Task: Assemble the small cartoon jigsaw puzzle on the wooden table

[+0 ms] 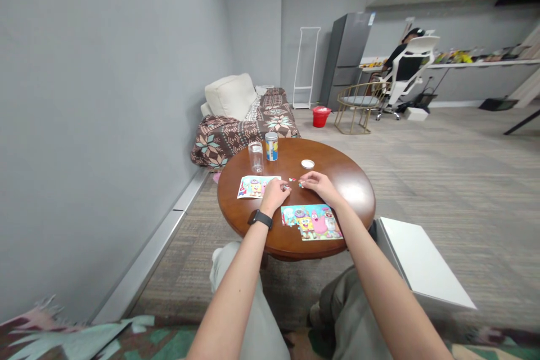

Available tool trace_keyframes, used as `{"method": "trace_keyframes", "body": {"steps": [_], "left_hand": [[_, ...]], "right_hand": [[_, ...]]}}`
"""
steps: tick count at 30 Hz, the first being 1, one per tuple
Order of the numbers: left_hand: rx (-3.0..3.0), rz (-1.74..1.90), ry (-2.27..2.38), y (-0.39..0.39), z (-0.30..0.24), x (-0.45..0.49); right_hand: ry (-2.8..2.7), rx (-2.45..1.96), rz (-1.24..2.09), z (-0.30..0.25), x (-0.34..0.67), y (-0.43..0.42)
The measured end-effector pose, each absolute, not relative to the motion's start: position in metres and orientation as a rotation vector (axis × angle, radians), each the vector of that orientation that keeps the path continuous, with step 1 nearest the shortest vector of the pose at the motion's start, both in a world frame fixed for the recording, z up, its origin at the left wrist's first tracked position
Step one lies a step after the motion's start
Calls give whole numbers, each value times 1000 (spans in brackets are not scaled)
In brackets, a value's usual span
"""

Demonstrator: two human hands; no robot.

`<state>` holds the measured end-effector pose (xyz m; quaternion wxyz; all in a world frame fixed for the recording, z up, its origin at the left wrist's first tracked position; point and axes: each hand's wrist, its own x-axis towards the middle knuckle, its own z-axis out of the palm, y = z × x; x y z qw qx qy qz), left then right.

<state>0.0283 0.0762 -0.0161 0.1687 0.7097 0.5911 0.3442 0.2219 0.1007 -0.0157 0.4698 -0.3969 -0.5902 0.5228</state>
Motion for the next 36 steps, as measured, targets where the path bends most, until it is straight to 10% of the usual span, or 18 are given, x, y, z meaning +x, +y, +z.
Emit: {"method": "trace_keyframes", "body": {"steps": [36], "left_hand": [[2021, 979, 1551, 71, -11, 29]], "right_hand": [[-1366, -926, 1403, -20, 218, 104]]}}
